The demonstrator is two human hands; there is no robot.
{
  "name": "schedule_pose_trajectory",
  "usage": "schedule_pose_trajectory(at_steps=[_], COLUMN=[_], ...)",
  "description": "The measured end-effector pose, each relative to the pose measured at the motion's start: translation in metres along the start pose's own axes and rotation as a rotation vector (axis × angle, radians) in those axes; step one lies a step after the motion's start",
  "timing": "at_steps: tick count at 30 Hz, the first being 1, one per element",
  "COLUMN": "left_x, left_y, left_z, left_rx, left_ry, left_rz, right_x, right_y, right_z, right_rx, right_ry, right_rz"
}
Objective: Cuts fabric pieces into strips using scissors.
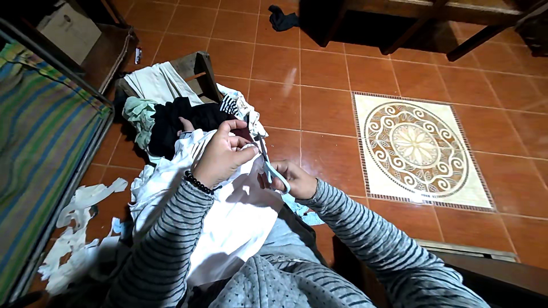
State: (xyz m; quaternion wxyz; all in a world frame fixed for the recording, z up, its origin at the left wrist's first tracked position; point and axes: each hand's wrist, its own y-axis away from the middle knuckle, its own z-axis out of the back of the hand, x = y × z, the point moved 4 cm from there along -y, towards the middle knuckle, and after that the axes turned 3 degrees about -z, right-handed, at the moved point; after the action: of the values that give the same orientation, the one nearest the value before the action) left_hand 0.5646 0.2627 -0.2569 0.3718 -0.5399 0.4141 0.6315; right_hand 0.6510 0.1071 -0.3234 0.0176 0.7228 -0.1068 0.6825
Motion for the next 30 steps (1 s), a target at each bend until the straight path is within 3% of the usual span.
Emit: schedule_pose_trajectory(at_steps=[9, 18, 20, 26, 28, 30], left_x=[-0.001, 0.002, 0.003, 0.008, 0.011, 0.020], left_y=[0.000, 0.001, 0.000, 0.005, 0.013, 0.022], left_z=[0.003, 0.000, 0.001, -0.002, -0.003, -0.004], left_rx=[-0.047, 0.027, 0.096, 0.537, 0.570, 0.495], left_ry=[0.040, 0.035, 0.069, 0.272, 0.256, 0.207], left_rz=[0.018, 0.052, 0.016, -0.161, -0.169, -0.152], right_x=[-0.004, -0.002, -0.003, 0.002, 0.005, 0.006], right_y=[-0.003, -0.005, -0.003, 0.011, 0.017, 0.023], right_z=[-0.002, -0.002, -0.002, -0.023, -0.034, -0.042], right_rx=[-0.013, -0.017, 0.004, 0.175, 0.204, 0.208], right_ry=[-0.031, -0.025, -0.051, -0.262, -0.322, -0.319], right_rz=[0.021, 0.010, 0.033, 0.102, 0.110, 0.113])
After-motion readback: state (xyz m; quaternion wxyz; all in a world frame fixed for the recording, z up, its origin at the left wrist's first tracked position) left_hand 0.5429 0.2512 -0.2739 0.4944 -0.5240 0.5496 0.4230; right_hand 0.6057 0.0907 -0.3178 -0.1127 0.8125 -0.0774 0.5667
